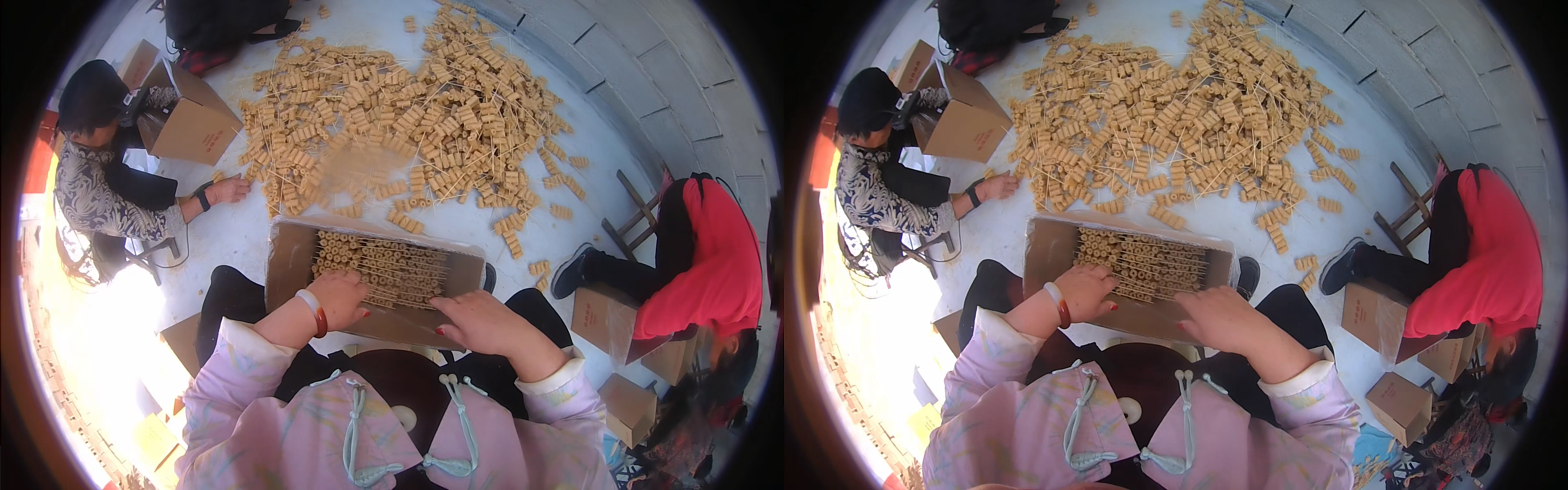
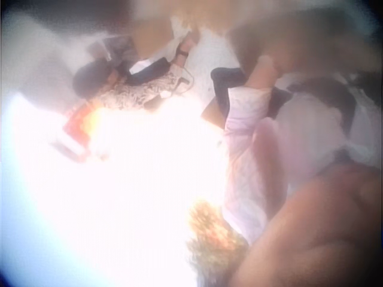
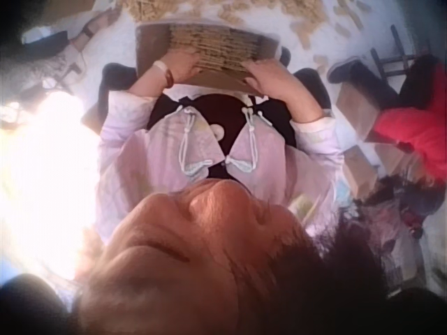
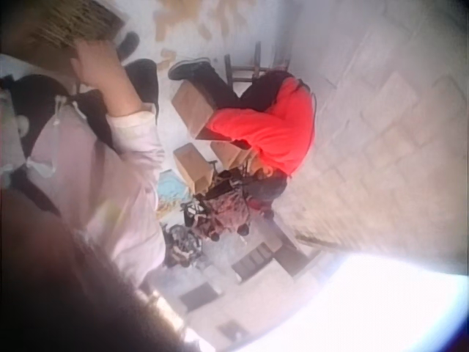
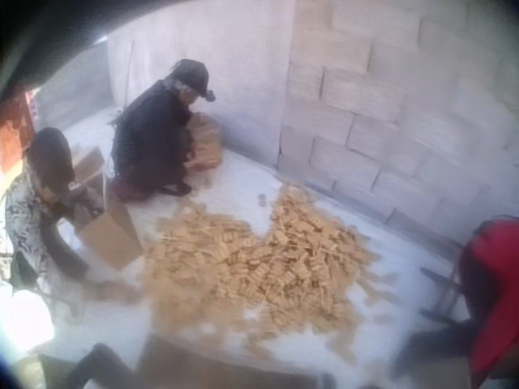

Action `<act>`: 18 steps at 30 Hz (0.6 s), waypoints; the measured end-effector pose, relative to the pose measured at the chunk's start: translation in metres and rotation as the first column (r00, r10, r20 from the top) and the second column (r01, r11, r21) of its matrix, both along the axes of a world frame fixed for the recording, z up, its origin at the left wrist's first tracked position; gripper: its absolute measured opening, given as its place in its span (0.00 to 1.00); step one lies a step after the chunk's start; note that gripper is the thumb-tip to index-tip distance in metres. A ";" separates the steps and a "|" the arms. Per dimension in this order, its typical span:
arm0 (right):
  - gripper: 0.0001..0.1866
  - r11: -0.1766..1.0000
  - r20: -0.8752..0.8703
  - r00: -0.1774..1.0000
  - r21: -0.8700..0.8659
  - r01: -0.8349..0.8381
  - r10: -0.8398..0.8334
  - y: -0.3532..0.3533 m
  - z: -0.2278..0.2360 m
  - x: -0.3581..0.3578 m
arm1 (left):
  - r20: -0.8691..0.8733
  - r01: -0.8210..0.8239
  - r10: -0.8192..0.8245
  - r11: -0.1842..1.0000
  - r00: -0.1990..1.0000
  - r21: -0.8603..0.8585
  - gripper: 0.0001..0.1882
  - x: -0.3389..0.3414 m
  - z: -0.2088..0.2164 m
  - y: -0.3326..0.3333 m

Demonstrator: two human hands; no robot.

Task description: The person threads small ring-shaped snacks onto wooden skewers and places the completed skewers into a cardboard box. The person repeats this process continuously while seated on the floor.

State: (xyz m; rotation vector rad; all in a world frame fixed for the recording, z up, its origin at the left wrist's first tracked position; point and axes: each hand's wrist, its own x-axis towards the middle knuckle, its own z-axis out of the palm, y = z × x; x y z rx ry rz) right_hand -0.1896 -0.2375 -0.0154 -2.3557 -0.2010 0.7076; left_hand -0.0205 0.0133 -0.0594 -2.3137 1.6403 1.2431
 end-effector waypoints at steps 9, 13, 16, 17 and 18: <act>0.24 0.998 -0.025 0.999 0.051 0.037 -0.036 0.001 0.004 0.006 | 0.006 0.006 -0.005 0.997 1.000 -0.074 0.25 -0.002 0.001 -0.002; 0.24 0.998 0.009 0.998 0.030 0.059 -0.060 0.001 0.000 0.005 | 0.031 0.016 -0.015 0.999 0.999 -0.045 0.25 0.000 -0.001 0.000; 0.24 0.998 0.046 0.997 0.033 0.060 -0.062 0.001 -0.004 0.005 | 0.011 0.003 -0.002 0.998 1.000 -0.071 0.25 0.000 -0.001 0.002; 0.24 0.998 0.047 0.997 0.034 0.061 -0.062 0.001 -0.005 0.004 | 0.014 0.002 -0.001 0.997 1.000 -0.071 0.25 -0.001 -0.001 0.002; 0.24 0.998 0.047 0.997 0.033 0.062 -0.064 0.001 -0.005 0.004 | 0.015 0.004 -0.003 0.998 1.000 -0.061 0.25 -0.001 0.000 0.001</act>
